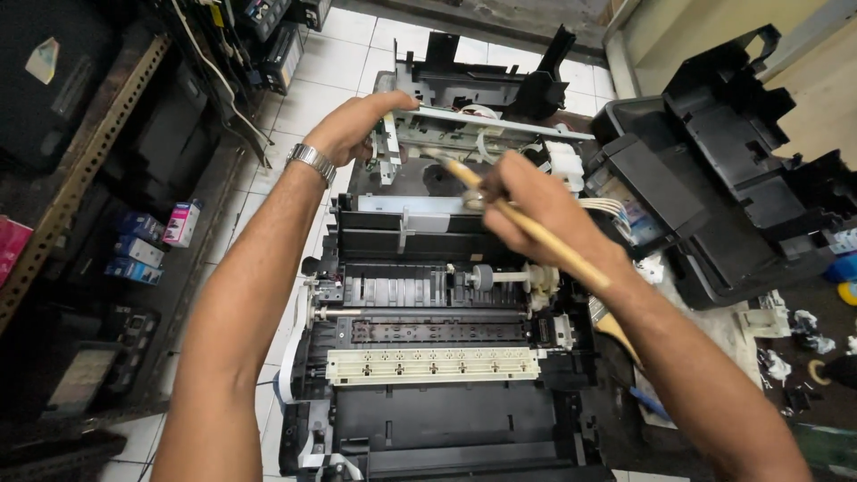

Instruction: The person uses a screwdriver to loosen a screw on the printer's internal mechanism. They then use a brush to sweep dust and debris from the rollers and internal components. Finally, they remove a plastic cover and brush the exposed circuit board.

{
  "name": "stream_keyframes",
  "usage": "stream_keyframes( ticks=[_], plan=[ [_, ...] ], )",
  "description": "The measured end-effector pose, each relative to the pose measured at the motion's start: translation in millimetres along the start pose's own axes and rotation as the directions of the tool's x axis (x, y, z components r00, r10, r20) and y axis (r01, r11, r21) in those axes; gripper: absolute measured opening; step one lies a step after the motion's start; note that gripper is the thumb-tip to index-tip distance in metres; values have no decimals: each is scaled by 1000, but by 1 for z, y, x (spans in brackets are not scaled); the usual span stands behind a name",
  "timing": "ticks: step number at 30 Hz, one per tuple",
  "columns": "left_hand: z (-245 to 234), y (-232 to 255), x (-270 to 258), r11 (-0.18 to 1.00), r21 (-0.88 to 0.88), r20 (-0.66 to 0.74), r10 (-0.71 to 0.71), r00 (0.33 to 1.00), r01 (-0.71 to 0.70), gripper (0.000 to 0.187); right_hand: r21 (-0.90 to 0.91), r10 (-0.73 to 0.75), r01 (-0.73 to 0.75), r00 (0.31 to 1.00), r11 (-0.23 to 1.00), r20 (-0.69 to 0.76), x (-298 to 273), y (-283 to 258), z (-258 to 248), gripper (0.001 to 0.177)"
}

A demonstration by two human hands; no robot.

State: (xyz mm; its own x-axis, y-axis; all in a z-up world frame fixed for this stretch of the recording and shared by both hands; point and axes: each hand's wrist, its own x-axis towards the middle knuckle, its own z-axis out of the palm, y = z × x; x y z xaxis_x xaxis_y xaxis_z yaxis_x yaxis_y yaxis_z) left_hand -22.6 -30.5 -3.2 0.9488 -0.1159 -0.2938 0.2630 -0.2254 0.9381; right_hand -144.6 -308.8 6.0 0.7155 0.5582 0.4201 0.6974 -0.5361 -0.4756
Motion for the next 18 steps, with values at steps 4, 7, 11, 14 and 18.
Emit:
stream_keyframes(
  ticks=[4,7,11,14,18],
  plan=[
    [0,7,-6,1000,24,-1,8,1000,-8,100,-99,75,-77,997,992,-23,-9,14,-19,18],
    [-1,2,6,1000,3,-3,25,1000,-25,94,72,-46,47,999,996,-13,8,-6,-2,14],
    [0,2,4,1000,-1,4,27,1000,-27,96,58,-46,44,999,997,26,2,15,-9,16],
    [-2,3,-3,998,-62,3,20,1000,-20,86,-64,34,-33,999,997,18,2,13,-27,19],
    [-1,4,-3,999,-37,17,24,1000,-23,95,39,11,-10,1000,999,-22,13,0,-17,17]
  ],
)
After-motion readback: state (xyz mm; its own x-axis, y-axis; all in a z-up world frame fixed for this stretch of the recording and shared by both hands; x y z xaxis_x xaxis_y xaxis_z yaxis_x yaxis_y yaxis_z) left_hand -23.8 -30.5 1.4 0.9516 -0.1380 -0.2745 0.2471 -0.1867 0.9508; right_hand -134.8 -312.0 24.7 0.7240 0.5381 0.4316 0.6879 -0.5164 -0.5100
